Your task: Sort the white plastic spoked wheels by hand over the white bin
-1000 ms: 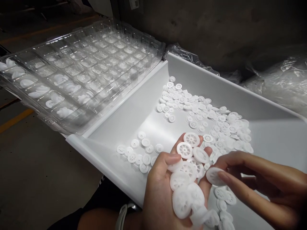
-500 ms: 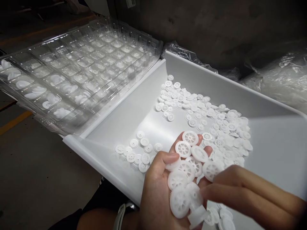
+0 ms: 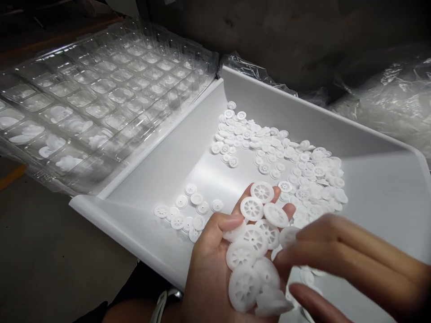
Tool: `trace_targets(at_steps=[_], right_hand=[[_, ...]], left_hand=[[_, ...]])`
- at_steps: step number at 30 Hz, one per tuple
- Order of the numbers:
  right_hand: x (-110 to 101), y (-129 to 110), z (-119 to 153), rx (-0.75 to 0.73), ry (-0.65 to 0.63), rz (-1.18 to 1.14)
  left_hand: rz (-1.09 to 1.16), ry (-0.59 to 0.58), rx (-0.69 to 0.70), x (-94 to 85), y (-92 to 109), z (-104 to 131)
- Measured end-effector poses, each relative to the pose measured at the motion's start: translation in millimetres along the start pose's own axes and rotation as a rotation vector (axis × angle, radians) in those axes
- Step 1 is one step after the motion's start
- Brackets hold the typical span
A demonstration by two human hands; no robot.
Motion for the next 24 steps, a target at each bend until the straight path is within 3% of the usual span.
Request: trace_targets(at_steps=[4,7,15,18,20,24], right_hand=[[-12.2,4.0,-6.2,0.007,0.113,0.214],[-5.0,7.2,-9.7,0.045,0.109,0.18],[14.4,29.9,-8.0,0.291,0.27,-0.39],[25.2,44.3,-1.0,0.511,0.306,-0.724],[25.0,51.3,4.6,0.621,0.326,-0.791],[18.0,64.2,10.8,0.649,0.307,-0.761]], left_hand=[[-0.032,-0.077,-0.091,4.5,-3.7,2.1],[-0.049,-0.153,-0.116,7.4,-2.7,2.8],[-0.247,-0.166,-0.183,10.2,-5.9,13.2],[-0.27,-0.147,-0.18,7.8,-5.4,13.0],[-0.281,-0.133,-0.15,7.6,-3.0,11.1],[-0.28,-0.102,-0.065,11.7,2.6,9.5]])
Point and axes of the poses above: each hand's wrist, its own z-axis away from the middle knuckle, its own x-axis out of the palm, y = z × x, the point moved 9 cm from there along -z, towards the middle knuckle, and after that the axes turned 11 degrees about -x, right-handed, at the moved point
